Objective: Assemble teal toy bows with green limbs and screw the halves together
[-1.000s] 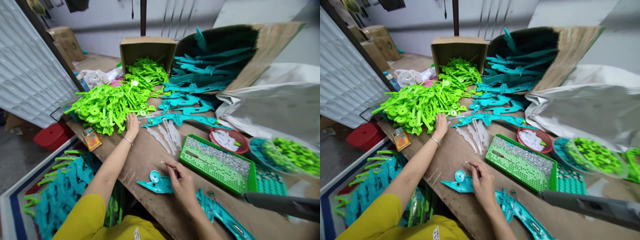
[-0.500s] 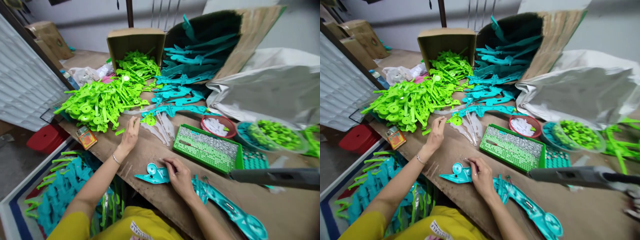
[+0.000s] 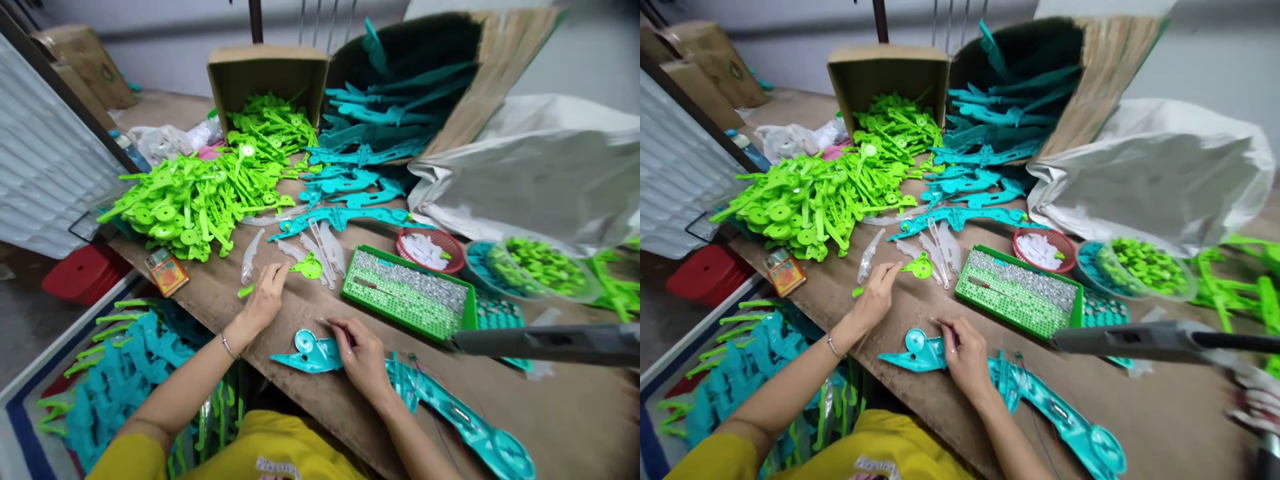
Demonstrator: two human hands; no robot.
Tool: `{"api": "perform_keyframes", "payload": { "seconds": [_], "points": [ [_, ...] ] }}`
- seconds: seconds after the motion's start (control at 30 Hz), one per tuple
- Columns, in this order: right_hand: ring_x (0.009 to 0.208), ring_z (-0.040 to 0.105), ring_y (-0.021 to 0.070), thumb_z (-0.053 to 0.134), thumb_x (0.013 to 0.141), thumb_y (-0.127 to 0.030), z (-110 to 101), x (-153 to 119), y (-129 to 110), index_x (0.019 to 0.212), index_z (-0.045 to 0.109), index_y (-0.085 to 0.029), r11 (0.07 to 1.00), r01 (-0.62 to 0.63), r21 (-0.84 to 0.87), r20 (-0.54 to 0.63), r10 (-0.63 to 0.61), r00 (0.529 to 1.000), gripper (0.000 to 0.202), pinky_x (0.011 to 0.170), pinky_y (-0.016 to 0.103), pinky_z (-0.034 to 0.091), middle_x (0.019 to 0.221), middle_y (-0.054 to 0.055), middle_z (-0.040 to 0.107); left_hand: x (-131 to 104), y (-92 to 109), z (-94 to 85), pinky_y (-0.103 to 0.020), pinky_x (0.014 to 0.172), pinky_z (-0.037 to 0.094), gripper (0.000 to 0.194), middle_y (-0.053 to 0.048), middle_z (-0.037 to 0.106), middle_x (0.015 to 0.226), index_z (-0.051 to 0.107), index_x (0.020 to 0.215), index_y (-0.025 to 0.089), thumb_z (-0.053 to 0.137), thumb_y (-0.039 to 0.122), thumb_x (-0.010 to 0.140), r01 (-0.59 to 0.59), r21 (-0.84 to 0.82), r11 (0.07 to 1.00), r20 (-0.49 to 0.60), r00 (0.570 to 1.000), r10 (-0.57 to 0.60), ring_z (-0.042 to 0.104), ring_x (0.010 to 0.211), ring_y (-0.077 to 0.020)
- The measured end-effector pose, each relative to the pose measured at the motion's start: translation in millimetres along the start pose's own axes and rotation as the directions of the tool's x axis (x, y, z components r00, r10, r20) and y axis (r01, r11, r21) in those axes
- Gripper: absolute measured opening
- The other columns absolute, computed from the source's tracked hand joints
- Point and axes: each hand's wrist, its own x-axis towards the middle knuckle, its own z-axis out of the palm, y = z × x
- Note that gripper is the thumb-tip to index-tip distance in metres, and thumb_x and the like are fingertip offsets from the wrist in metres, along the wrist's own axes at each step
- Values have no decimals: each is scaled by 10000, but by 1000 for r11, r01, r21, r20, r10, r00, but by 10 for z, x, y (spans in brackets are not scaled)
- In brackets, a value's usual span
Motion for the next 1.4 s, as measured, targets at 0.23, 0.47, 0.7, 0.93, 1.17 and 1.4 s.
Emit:
{"api": "perform_keyframes", "payload": {
  "seconds": [0.23,0.47,0.7,0.93,1.17,1.4],
  "points": [
    [814,739,225,522,952,-308,29,30,34,922,725,-224,1000,24,-2,-4,-24,1000,222,730,343,602,889,59,759,379,-49,279,-367,931,559,424,-122,627,1114,564,1321,169,420,83,932,58,-75,996,-68,996,-63,644,1052,-209],
    [800,738,239,527,955,-340,18,41,26,910,726,-224,1000,9,4,8,-10,1000,234,714,349,604,867,71,757,1510,-565,217,-481,1038,482,277,-141,587,1299,610,1228,171,524,225,970,266,-133,955,-147,947,-285,570,1208,-252],
    [794,733,231,498,969,-360,23,35,38,909,723,-214,1000,-9,-4,15,9,1000,276,708,334,598,865,84,753,2088,-808,107,-454,914,547,386,-104,593,1275,571,1262,168,606,380,942,509,-318,800,-31,837,-546,619,1090,-232],
    [817,729,229,485,971,-378,48,35,80,921,725,-201,999,-23,22,35,22,999,303,732,332,589,884,97,754,1674,-297,-216,-375,847,567,158,-82,689,965,606,1068,125,597,163,916,574,-658,488,302,795,-527,701,881,-187],
    [829,727,219,489,965,-331,70,7,85,923,717,-198,1000,2,6,33,-2,999,268,757,337,583,897,81,752,754,141,-411,-355,816,581,228,-76,708,919,579,1008,137,706,175,823,584,-804,114,504,770,-392,732,830,-192],
    [825,720,215,492,963,-310,67,3,84,923,718,-195,1000,-3,9,27,2,1000,256,758,335,574,887,77,749,484,135,-325,-335,806,587,309,-81,720,959,617,1022,146,784,233,777,618,-786,-21,583,728,-361,733,863,-202]
  ]
}}
